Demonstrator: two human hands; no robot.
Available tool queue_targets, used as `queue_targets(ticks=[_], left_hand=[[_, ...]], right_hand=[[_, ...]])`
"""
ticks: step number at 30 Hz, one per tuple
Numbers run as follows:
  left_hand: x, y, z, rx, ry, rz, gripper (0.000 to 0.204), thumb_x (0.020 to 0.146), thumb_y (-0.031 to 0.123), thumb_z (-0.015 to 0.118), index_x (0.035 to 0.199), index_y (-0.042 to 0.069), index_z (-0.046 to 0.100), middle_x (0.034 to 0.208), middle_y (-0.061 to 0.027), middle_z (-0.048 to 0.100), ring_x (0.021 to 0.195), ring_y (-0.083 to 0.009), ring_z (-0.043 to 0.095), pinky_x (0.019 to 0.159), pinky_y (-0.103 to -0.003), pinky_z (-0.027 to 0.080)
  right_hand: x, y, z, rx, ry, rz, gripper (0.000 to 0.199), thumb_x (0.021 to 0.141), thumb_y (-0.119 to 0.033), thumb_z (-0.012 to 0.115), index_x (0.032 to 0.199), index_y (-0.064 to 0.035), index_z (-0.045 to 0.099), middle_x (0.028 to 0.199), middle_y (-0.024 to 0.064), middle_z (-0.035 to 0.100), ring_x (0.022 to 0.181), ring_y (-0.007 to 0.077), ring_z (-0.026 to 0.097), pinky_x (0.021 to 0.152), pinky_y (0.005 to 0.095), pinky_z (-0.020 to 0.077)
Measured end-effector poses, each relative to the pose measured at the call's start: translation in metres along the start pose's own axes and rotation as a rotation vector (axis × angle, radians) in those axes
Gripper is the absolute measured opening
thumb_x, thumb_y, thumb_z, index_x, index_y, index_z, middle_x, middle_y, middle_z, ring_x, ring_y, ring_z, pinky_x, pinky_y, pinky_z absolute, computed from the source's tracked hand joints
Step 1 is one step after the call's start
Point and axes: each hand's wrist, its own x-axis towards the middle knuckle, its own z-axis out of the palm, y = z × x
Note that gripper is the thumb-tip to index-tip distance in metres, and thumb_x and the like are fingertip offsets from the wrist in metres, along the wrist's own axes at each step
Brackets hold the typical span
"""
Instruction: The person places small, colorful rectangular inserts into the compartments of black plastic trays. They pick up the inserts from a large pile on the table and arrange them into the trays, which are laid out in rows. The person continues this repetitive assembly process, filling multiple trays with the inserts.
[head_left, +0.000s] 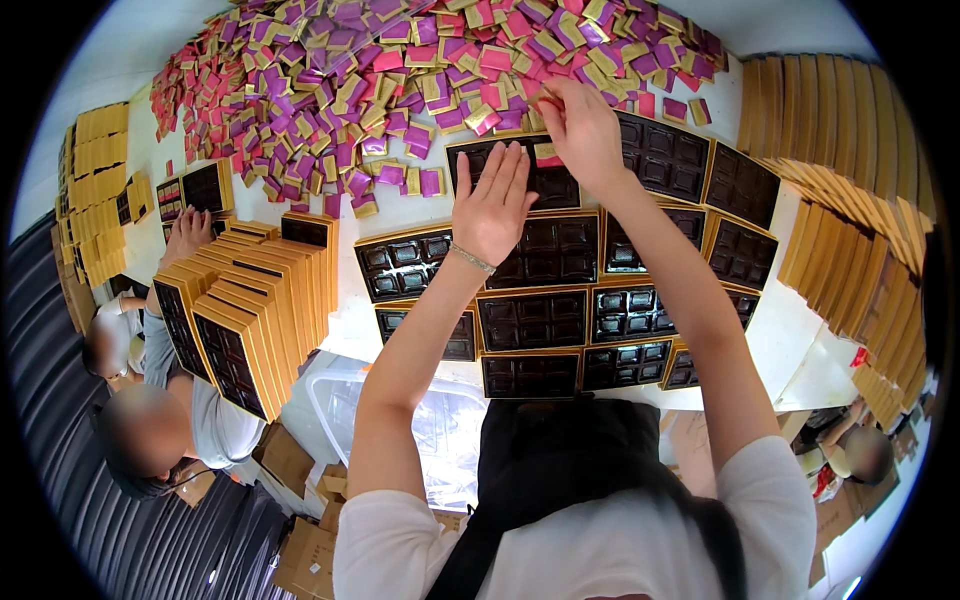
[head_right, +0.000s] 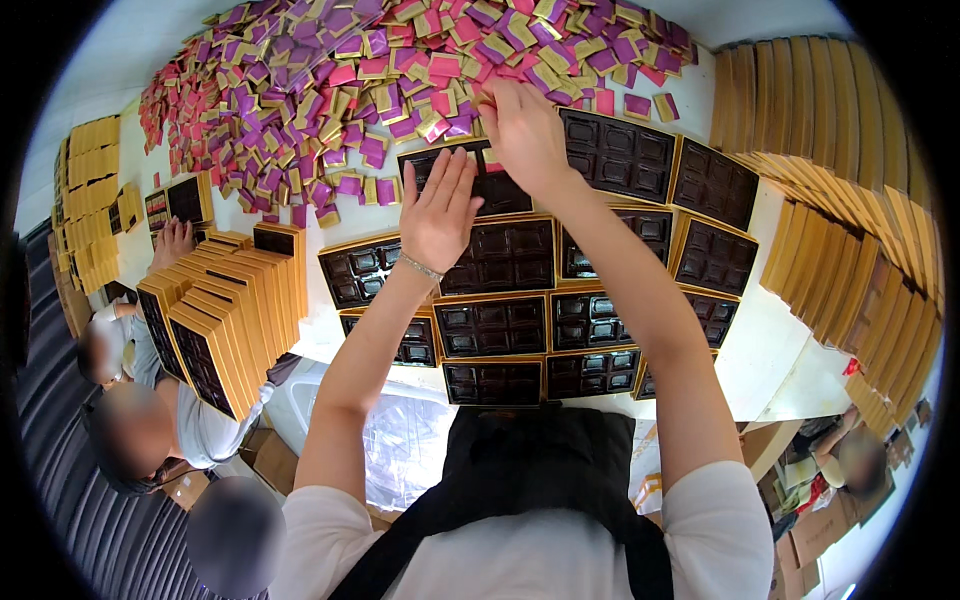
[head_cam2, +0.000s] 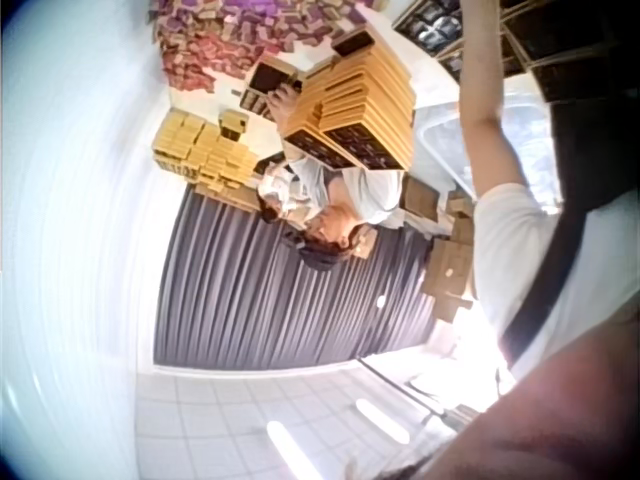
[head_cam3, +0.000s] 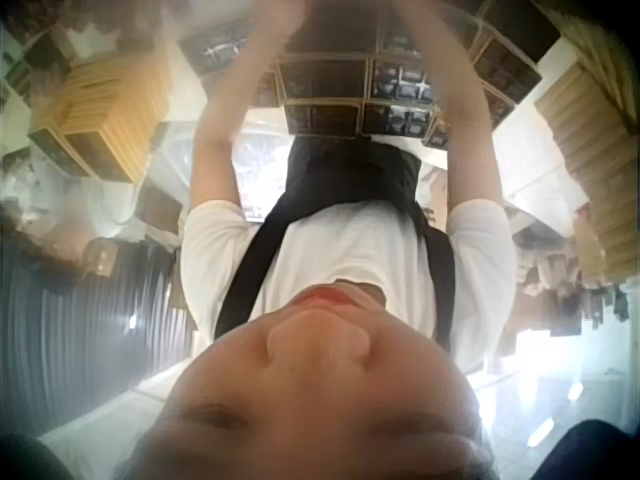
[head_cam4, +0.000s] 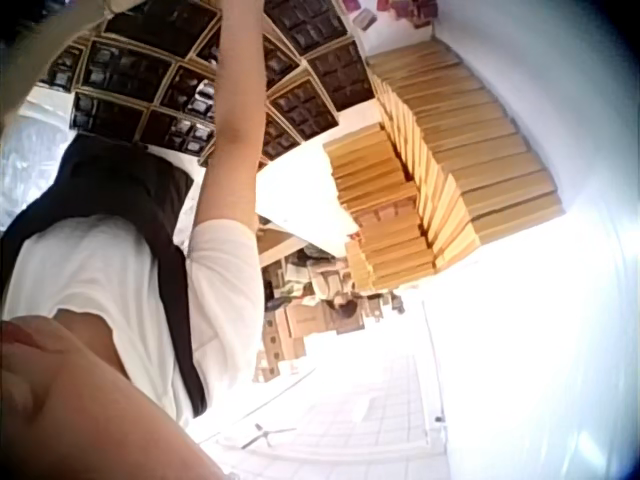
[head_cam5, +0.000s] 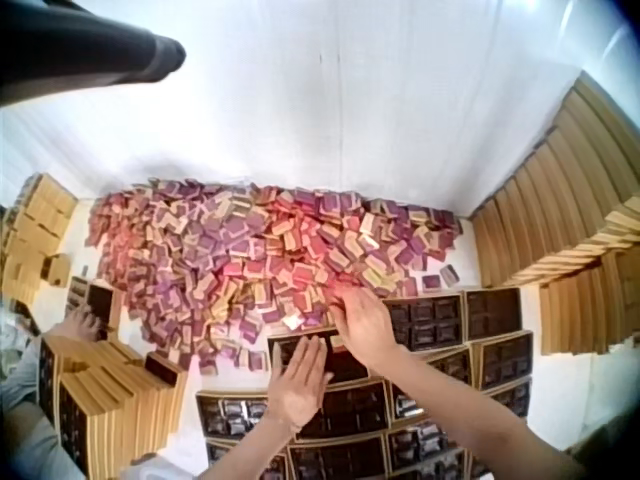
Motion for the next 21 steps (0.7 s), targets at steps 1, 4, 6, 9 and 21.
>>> queue_targets(ticks=[1,4,6,9,21], left_hand=[[-0.003,0.0,-0.001,-0.04,-0.093,-0.036,0.063,0.085,0.033,0.065,0.137,0.004,0.048,0.144,-0.0101,0.046,0.135,-0.0254,0.042,0.109,-0.062,0.023],[-0.006,-0.001,-0.005,-0.042,-0.252,-0.022,0.071,0.086,0.042,0.06,0.143,0.004,0.04,0.151,-0.0089,0.037,0.14,-0.0238,0.034,0.111,-0.062,0.018],[-0.009,-0.003,-0.002,0.001,-0.304,-0.025,0.077,0.087,0.048,0.056,0.147,0.005,0.034,0.155,-0.0072,0.03,0.143,-0.0222,0.028,0.111,-0.063,0.014],[-0.007,0.0,-0.006,-0.033,-0.257,-0.044,0.066,0.088,0.037,0.059,0.143,0.007,0.04,0.15,-0.0071,0.038,0.139,-0.0213,0.036,0.111,-0.064,0.015],[0.075,-0.079,0.01,-0.097,-0.028,-0.298,0.026,0.075,0.021,0.076,0.097,0.01,0.069,0.091,-0.0098,0.065,0.084,-0.0306,0.064,0.071,-0.04,0.051]], right_hand=[[-0.005,-0.005,-0.004,-0.04,0.0,-0.025,0.025,0.075,-0.004,0.069,0.1,-0.0062,0.065,0.087,0.0096,0.061,0.085,0.0288,0.059,0.07,0.0384,0.0502],[-0.026,-0.016,-0.02,-0.125,-0.021,-0.062,0.024,0.072,-0.003,0.068,0.096,-0.006,0.065,0.085,0.0076,0.059,0.081,0.0278,0.058,0.068,0.0363,0.0502],[-0.046,-0.027,-0.031,-0.135,-0.071,-0.04,0.023,0.072,-0.003,0.068,0.095,-0.006,0.066,0.085,0.0073,0.058,0.079,0.027,0.058,0.066,0.035,0.0497],[-0.075,-0.033,-0.033,-0.158,-0.085,-0.125,0.023,0.07,-0.003,0.067,0.093,-0.003,0.067,0.086,0.0078,0.058,0.078,0.0258,0.057,0.064,0.0347,0.0491],[-0.037,0.031,-0.057,-0.371,0.214,-0.125,0.025,0.067,0.001,0.071,0.091,-0.0072,0.068,0.087,0.0065,0.062,0.079,0.027,0.058,0.068,0.0363,0.0491]])
